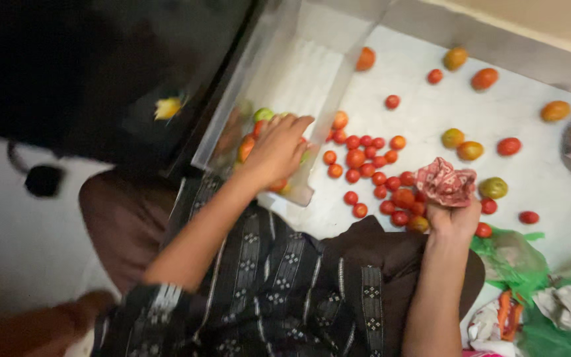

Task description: The person sits on the floor and sorts tomatoes by picking them up one by one, wiping each with a cloth, and placing them into a clear plastic drawer. The tomatoes vary in size and color, and the drawer gradually fills as the task proceeds.

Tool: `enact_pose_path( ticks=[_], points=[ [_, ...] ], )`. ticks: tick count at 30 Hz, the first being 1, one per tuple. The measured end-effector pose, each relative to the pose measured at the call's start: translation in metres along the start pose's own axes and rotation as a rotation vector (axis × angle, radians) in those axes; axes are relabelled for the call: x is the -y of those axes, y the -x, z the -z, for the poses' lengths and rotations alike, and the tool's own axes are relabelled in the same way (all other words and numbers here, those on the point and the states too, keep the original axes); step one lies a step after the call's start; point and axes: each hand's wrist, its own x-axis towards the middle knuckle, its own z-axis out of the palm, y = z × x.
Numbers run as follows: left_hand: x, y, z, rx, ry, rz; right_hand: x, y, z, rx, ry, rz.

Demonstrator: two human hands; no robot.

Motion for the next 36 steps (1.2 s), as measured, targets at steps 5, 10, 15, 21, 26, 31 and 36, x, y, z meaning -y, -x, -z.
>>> enact_pose_path(
  ticks=[5, 10, 15, 21, 26, 31, 36],
  points=[
    [-0.041, 0.027, 0.009, -0.134, 0.078, 0.032, 0.01, -0.005, -0.02, -0.109, -0.107, 0.049],
    [-0.035, 0.028, 0.011, -0.202, 0.199, 0.088, 0.036, -0.087, -0.012, 0.018, 0.245, 0.122],
    [-0.039, 0.025, 0.01, -0.104, 0.107, 0.173, 0.058, -0.218, -0.005, -0.218, 0.554, 0.727],
    [-0.037, 0.018, 0.003, 0.016, 0.003, 0.22, 0.046, -0.316, 0.005, -0.291, 2.135, 1.316],
    [-0.021, 0.023, -0.012, -0.006, -0.023, 0.2, 0.028, -0.322, 0.008, -0.162, 2.043, 1.078],
    [-0.025, 0.021, -0.008, 0.002, -0.014, 0.223, 0.048, -0.308, -0.015, -0.118, 2.023, 0.8],
    [-0.037, 0.019, 0.003, 0.01, 0.024, 0.275, 0.046, -0.272, -0.034, -0.125, 1.294, 0.575]
  ],
)
